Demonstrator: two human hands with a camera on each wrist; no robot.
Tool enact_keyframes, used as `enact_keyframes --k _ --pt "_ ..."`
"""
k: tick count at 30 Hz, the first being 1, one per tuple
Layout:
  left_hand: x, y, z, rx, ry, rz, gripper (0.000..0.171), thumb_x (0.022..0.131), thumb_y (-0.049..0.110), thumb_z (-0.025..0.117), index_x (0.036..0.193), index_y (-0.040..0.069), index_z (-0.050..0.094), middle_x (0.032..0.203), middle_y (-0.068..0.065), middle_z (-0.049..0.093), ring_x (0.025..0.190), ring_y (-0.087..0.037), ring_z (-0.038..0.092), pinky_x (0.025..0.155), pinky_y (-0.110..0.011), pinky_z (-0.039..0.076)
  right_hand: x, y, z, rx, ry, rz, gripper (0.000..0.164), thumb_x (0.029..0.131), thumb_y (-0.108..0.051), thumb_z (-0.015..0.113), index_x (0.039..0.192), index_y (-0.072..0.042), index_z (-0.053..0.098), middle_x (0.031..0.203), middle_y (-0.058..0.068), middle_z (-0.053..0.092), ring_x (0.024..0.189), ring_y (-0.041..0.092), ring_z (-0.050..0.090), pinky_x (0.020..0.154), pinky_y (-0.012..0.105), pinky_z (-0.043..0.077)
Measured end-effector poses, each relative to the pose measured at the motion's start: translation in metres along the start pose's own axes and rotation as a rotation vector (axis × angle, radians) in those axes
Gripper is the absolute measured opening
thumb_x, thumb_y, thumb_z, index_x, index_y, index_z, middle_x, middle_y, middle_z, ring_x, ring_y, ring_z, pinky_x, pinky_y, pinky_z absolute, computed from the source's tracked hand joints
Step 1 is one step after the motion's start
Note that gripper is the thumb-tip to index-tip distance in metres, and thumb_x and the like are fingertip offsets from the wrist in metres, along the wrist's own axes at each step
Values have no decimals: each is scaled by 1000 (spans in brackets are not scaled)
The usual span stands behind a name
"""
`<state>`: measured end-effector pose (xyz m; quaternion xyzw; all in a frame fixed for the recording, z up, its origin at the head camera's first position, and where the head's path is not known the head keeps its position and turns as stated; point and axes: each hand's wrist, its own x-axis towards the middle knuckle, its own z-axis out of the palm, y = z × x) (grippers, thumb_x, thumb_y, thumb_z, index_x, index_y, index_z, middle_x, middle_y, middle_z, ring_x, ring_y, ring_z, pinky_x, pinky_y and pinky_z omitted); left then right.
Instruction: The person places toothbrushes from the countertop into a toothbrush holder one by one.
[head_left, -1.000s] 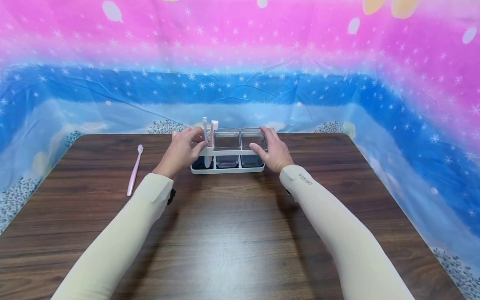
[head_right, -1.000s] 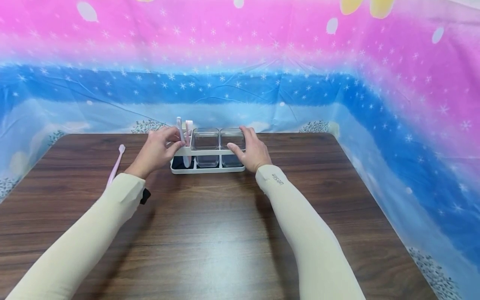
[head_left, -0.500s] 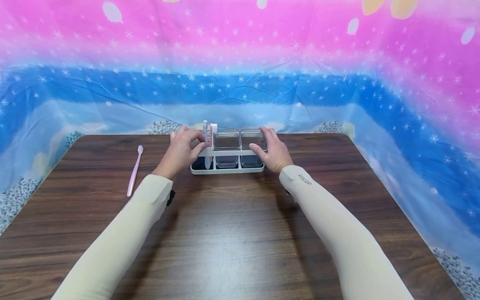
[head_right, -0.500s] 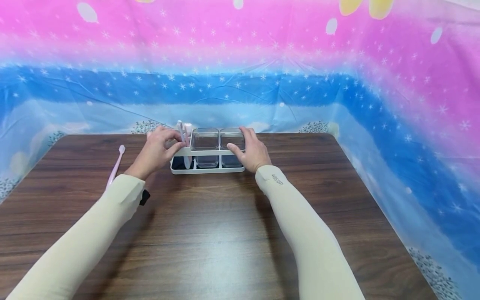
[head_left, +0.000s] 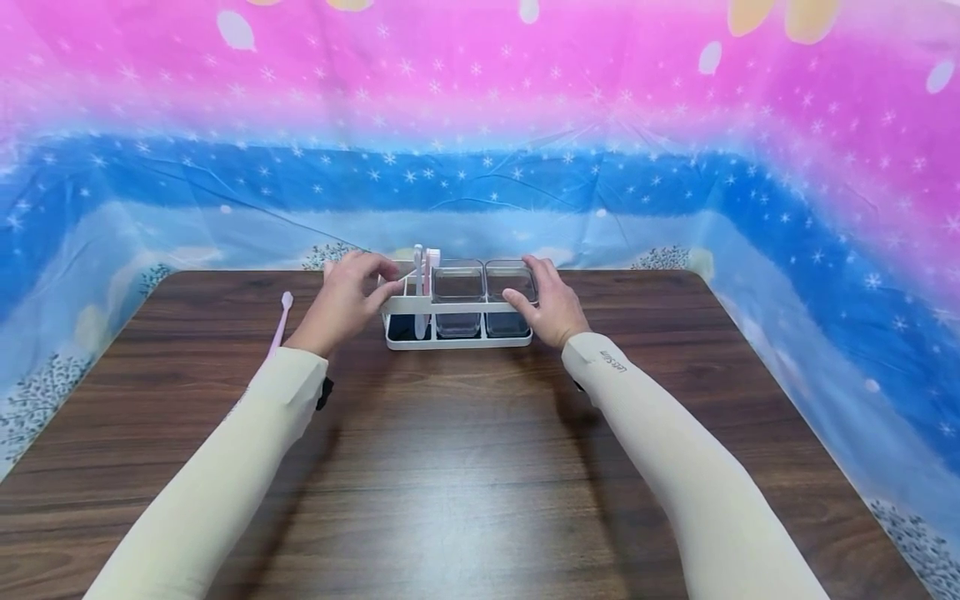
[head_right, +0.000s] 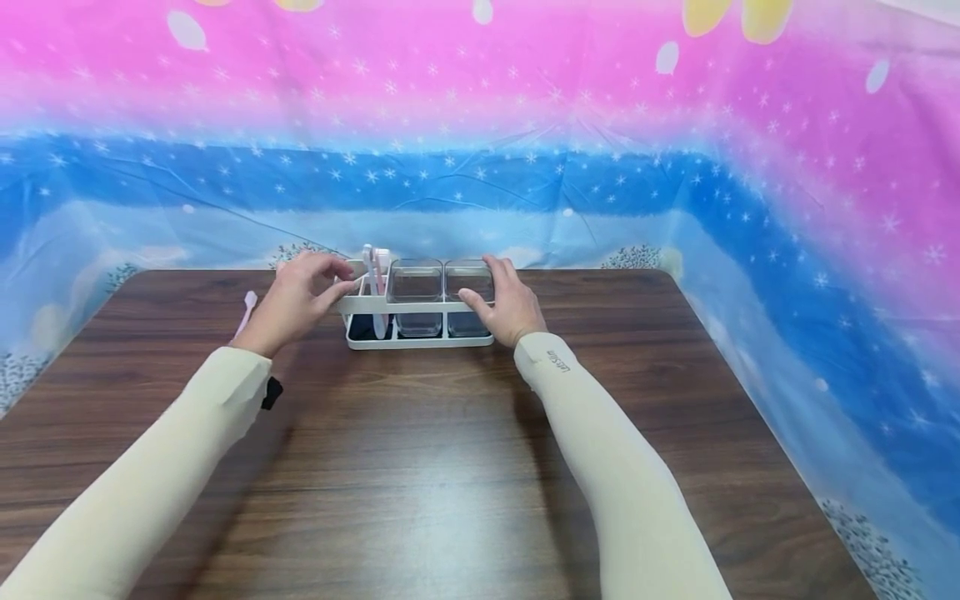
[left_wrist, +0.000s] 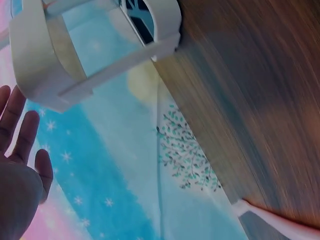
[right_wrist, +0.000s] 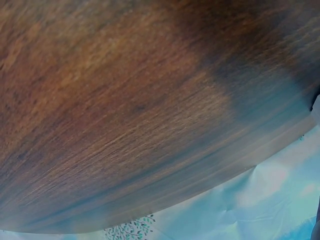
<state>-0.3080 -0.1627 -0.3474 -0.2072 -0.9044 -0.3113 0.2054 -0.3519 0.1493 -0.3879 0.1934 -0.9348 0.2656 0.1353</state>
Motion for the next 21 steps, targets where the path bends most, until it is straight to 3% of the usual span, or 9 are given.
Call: enact_keyframes --k 3,7,14,21 --pt "-2 -5 -6 -29 -23 -31 21 89 11 66 108 3 62 99 -8 61 94 -24 54 92 -45 36 0 0 0 -3 1 1 70 92 -56 48 148 -18 28 140 8 39 114 31 51 97 46 38" --pt "-7 -14 -10 -42 -32 -62 22 91 9 63 112 2 60 100 -8 59 90 -23 56 81 -40 46 -1 0 0 -7 0 5 70 92 -57 47 148 -18 28 141 7 38 115 30 51 97 46 38" --pt "-14 -33 -15 61 -11 -111 19 92 10 62 109 2 60 98 -12 60 90 -27 55 82 -44 43 -1 0 -1 -4 1 -4 70 92 -56 47 147 -17 28 140 8 38 116 31 50 98 46 37" --pt "-25 -47 -26 158 -35 -266 15 93 4 57 107 0 60 98 -18 62 94 -34 53 84 -52 27 -1 0 0 -7 1 -5 71 92 -56 48 147 -16 28 140 8 39 115 31 51 98 46 37"
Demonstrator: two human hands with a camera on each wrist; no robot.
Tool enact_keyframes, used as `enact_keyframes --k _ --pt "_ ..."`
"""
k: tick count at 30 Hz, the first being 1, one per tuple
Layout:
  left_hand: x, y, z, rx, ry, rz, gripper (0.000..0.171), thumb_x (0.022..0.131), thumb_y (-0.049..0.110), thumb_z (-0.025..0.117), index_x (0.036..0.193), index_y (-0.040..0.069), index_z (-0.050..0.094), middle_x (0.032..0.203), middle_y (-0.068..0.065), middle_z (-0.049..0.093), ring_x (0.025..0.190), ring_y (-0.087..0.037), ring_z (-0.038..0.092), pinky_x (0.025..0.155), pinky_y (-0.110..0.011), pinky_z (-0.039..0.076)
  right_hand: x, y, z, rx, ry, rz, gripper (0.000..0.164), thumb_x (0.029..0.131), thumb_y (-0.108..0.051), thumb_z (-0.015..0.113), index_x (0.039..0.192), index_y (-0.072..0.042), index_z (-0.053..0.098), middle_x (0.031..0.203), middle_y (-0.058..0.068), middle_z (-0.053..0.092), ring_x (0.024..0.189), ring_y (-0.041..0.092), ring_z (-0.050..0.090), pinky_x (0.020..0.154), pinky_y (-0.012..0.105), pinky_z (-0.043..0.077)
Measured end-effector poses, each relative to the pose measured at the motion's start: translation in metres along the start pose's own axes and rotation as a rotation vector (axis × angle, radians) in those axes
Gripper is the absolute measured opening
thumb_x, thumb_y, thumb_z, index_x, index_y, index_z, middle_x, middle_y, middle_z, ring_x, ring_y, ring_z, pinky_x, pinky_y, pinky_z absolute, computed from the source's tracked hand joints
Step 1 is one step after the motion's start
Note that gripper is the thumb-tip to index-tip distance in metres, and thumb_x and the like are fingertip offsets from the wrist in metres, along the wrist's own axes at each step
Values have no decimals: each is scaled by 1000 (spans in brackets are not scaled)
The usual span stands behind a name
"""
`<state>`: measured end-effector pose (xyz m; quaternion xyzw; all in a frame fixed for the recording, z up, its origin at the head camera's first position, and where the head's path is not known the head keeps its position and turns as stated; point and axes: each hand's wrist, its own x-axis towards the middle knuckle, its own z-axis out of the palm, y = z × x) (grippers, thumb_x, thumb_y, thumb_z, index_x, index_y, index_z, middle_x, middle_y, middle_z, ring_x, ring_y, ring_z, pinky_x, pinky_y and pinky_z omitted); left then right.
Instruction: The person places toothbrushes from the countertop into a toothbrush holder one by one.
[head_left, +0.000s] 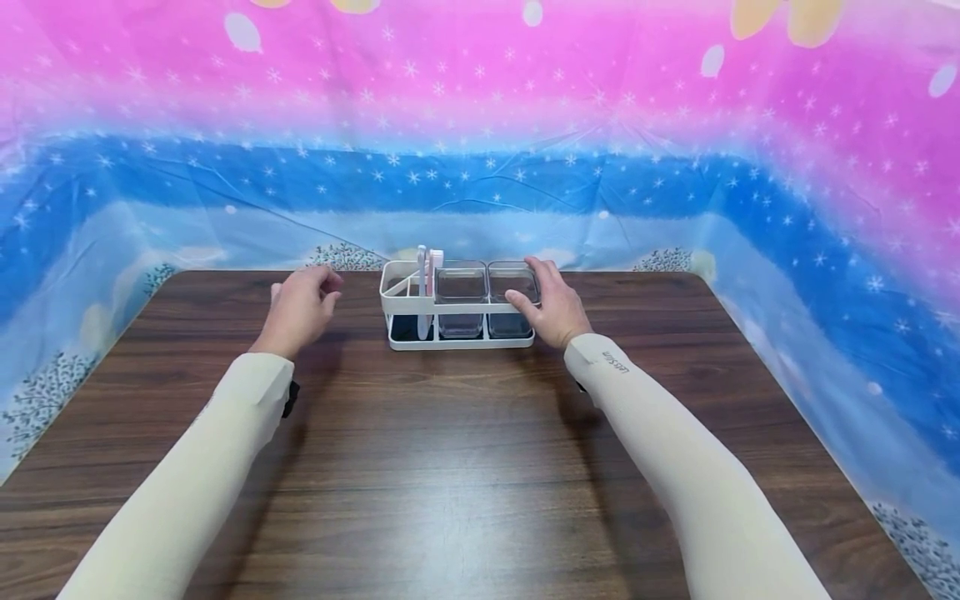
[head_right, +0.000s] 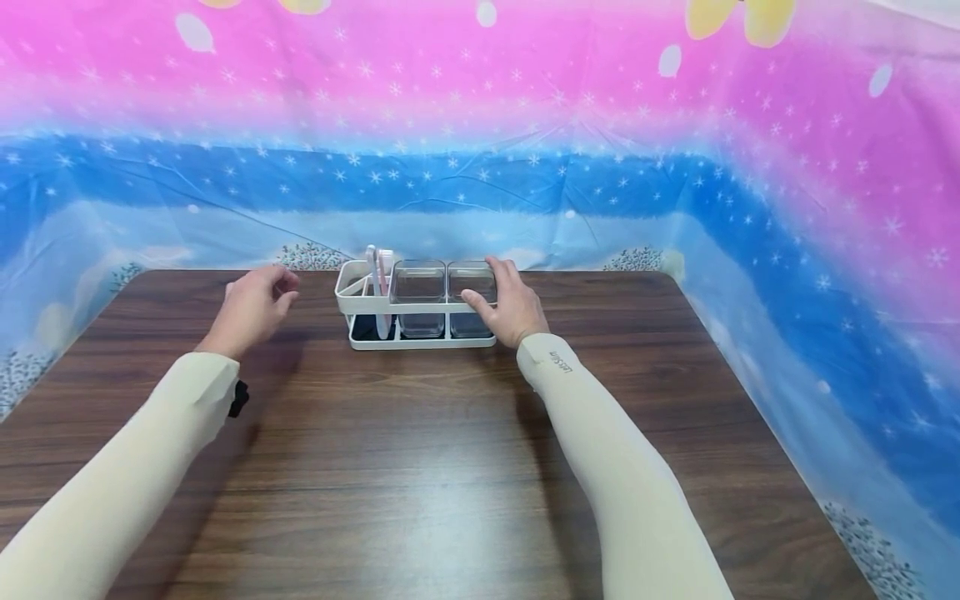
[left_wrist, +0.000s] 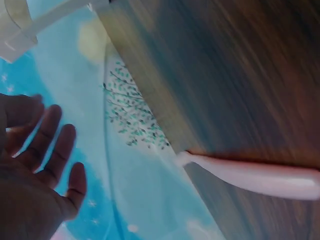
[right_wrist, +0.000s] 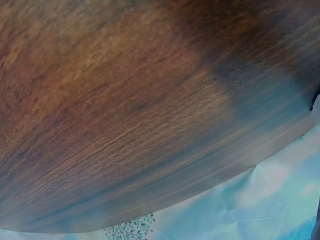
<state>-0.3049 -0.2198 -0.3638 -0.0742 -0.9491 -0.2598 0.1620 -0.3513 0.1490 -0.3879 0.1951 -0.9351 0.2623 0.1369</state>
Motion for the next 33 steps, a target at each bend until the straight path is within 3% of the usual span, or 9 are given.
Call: enact_keyframes --k 4,13,21,23,29,33 --pt "-5 -9 -6 36 -49 -77 17 93 1 52 109 -2 59 101 -21 62 96 -38 52 83 -55 25 0 -1 0 2 3 1 71 92 -56 48 147 -16 28 140 9 39 116 31 51 98 46 37" --pt "-16 -29 -11 83 -122 -231 19 92 3 50 109 -2 58 99 -21 62 96 -41 51 94 -64 17 -3 -3 -2 7 -5 17 71 93 -56 48 147 -16 28 142 8 37 119 31 48 100 47 35" --pt "-26 -44 -12 135 -187 -323 23 85 4 52 107 -2 57 108 -26 57 98 -44 47 87 -63 21 -3 -3 -2 7 -10 17 71 92 -56 47 148 -16 28 142 9 37 118 32 49 100 47 35" --pt "-27 -46 -13 149 -212 -342 23 84 3 53 105 -3 57 103 -26 57 95 -44 47 83 -62 23 -3 -3 -2 9 -9 14 71 93 -56 48 147 -15 28 142 9 37 118 32 49 100 47 35" --pt "-31 -47 -19 165 -334 -418 11 86 6 56 80 -4 55 76 -21 57 80 -44 52 83 -65 23 -2 -3 -2 7 -1 9 71 93 -55 49 147 -13 29 142 9 37 117 32 49 100 47 35" --pt "-32 -48 -19 155 -380 -452 15 88 7 57 78 -4 56 74 -20 56 74 -41 53 83 -64 23 -2 -3 -2 6 -4 15 71 92 -57 47 147 -15 29 142 8 37 117 31 49 100 47 35"
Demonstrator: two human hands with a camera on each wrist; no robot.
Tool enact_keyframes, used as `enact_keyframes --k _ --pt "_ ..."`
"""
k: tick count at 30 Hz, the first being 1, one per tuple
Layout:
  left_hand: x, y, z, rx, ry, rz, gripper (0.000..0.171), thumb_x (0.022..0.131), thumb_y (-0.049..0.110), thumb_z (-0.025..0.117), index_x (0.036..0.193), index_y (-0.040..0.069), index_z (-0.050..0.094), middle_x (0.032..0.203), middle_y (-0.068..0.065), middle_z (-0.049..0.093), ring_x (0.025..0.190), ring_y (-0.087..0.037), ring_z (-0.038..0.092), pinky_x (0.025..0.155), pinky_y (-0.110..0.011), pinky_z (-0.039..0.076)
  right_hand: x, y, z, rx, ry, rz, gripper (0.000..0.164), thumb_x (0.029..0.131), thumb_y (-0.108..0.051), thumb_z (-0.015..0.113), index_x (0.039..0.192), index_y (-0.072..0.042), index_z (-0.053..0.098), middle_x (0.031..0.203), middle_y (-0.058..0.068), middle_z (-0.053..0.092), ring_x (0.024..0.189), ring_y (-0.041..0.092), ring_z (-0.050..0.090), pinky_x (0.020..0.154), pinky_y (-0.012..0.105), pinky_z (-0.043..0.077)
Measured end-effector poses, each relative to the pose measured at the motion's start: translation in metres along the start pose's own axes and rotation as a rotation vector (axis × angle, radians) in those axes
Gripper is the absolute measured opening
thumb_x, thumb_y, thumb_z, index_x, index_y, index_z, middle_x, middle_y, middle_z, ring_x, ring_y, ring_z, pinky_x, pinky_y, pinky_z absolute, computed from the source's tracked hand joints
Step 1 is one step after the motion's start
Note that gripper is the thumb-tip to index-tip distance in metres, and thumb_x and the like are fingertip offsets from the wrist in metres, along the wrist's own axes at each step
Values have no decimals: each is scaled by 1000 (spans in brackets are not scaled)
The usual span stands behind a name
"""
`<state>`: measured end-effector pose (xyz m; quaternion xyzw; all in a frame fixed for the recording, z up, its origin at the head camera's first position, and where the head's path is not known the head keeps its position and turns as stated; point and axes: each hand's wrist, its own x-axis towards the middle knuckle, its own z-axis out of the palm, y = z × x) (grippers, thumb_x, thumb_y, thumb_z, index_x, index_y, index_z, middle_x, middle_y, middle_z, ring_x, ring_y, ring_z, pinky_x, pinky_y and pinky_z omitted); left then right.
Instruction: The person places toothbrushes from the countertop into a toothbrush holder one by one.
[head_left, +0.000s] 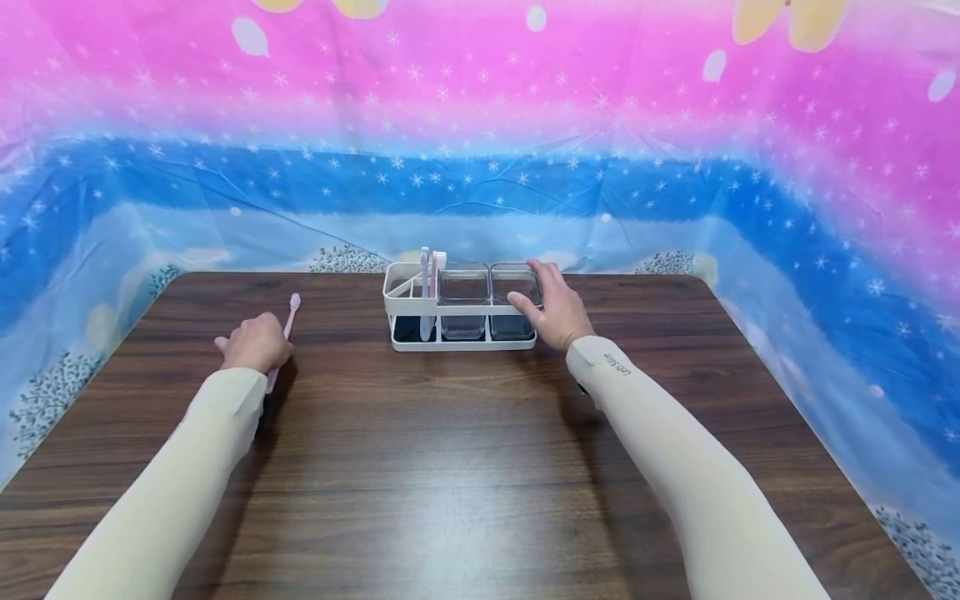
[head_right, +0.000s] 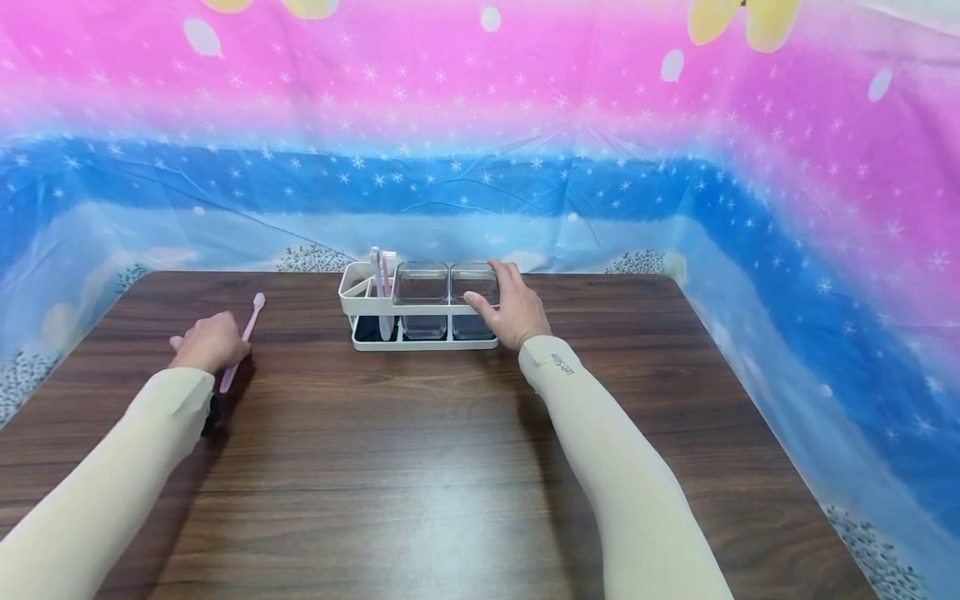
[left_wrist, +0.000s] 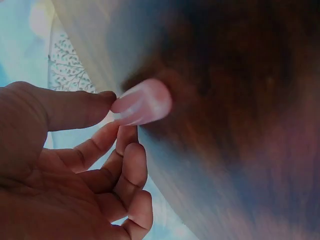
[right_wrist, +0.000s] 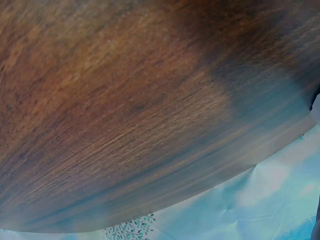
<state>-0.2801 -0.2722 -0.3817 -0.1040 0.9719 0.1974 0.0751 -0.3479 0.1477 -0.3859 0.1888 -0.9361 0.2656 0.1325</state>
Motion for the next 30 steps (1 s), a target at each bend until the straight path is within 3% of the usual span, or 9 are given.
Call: enact_keyframes --k 10,18,26,30 --pt "1 -1 3 -2 30 -30 18 88 9 57 77 -4 56 77 -22 55 78 -44 52 83 -64 25 1 1 2 -2 5 -19 72 92 -58 46 147 -16 28 141 9 37 114 32 51 98 46 36" --pt "5 1 -3 -21 135 6 20 90 11 54 81 -6 57 79 -23 56 80 -47 52 82 -64 27 1 2 2 2 11 -26 72 92 -59 46 147 -16 28 141 9 38 114 32 51 98 47 37" --pt "7 14 -9 -59 229 51 25 92 12 52 105 -7 61 97 -25 61 92 -46 53 84 -59 28 1 2 1 7 7 -20 72 92 -59 46 147 -17 28 141 9 37 116 32 50 99 46 36" --pt "7 18 -10 -82 257 59 24 93 11 51 106 -8 60 99 -25 61 94 -46 53 85 -59 27 1 2 1 5 8 -22 72 92 -59 46 147 -16 28 142 9 37 116 32 50 99 46 36"
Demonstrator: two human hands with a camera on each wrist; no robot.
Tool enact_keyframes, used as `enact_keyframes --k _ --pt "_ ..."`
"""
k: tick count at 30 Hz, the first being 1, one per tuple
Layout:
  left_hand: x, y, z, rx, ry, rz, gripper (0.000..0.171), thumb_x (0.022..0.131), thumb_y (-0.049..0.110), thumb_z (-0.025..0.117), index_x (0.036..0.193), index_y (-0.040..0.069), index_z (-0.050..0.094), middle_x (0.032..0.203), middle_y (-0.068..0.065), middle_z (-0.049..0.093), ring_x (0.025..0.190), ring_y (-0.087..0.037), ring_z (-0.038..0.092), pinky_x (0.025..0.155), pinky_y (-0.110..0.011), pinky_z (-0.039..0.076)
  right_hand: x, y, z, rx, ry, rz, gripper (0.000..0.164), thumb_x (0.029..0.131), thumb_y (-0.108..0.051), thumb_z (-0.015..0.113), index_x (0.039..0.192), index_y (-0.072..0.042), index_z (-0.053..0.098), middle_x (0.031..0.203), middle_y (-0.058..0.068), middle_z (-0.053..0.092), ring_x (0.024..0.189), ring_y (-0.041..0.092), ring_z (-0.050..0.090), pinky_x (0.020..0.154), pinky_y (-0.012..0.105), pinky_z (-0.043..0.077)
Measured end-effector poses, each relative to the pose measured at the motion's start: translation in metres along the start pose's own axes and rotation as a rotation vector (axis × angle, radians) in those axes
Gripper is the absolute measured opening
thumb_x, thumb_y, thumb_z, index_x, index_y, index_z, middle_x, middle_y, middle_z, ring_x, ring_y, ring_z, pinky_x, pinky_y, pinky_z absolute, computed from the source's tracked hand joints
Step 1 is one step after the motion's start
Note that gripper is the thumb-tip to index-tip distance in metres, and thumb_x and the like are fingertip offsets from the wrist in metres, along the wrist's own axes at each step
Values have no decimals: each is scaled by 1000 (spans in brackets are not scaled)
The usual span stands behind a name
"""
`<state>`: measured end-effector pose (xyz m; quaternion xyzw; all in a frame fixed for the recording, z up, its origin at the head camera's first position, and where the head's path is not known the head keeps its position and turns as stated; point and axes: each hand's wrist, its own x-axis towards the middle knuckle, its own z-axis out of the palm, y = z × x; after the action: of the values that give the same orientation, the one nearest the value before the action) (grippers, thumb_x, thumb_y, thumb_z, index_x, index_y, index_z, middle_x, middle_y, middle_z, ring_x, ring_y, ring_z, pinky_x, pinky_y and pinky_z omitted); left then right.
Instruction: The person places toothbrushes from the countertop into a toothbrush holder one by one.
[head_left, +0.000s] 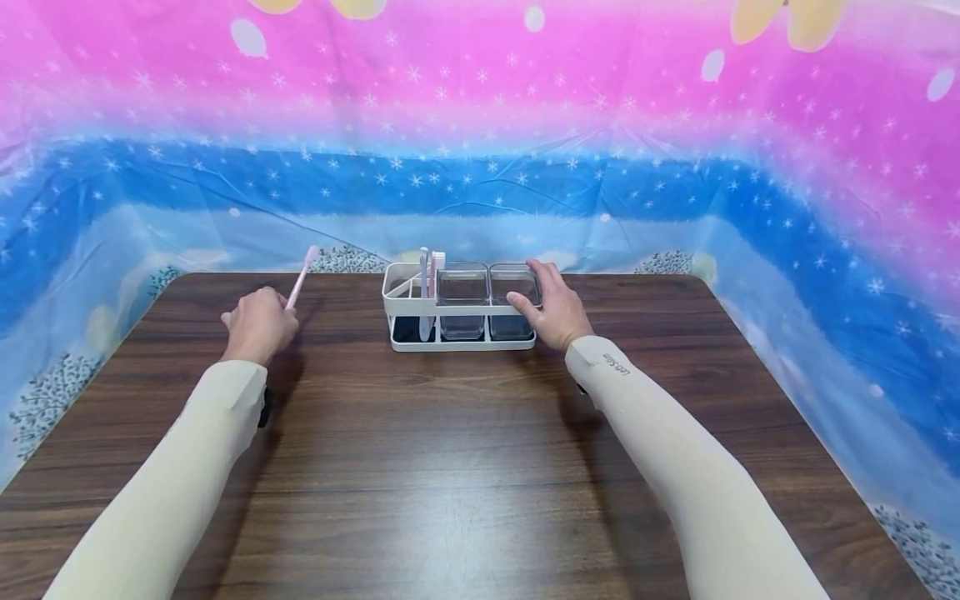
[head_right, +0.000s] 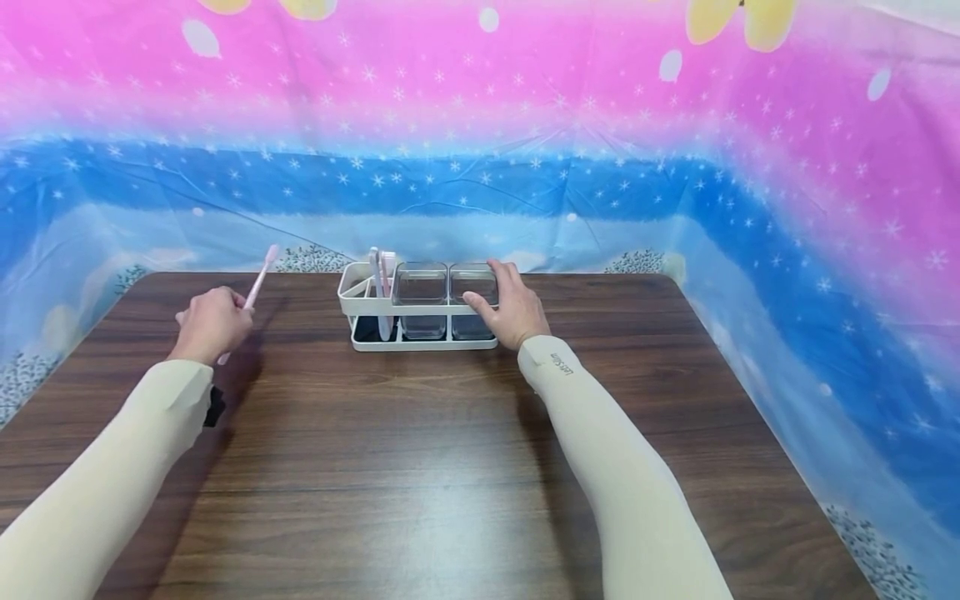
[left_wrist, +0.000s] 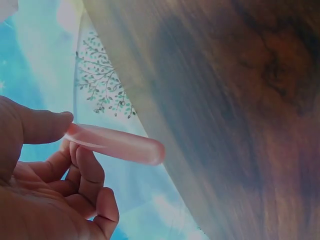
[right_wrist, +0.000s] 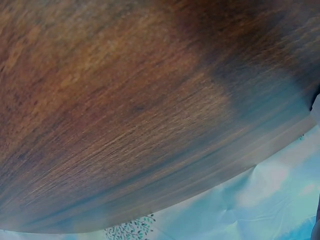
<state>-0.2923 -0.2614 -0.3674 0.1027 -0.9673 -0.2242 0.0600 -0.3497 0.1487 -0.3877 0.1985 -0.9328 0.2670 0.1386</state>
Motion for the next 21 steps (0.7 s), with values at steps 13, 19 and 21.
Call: enact_keyframes --k 13,19,21 --pt "-2 7 -8 -121 171 86 23 97 15 52 103 -5 59 95 -24 62 91 -42 52 85 -55 23 0 0 0 -1 1 -2 72 92 -58 47 147 -16 28 141 9 38 115 31 50 99 46 36" --pt "-3 16 -15 -206 285 242 22 97 17 54 100 -4 59 90 -23 63 86 -39 54 87 -55 22 0 0 0 4 4 -2 71 92 -58 47 147 -16 29 141 9 38 115 32 51 98 47 37" --pt "-2 21 -17 -234 316 309 21 97 16 55 99 -4 59 88 -23 63 82 -36 55 86 -52 28 0 1 1 2 5 0 71 92 -58 47 147 -17 28 141 8 38 115 32 51 98 47 37"
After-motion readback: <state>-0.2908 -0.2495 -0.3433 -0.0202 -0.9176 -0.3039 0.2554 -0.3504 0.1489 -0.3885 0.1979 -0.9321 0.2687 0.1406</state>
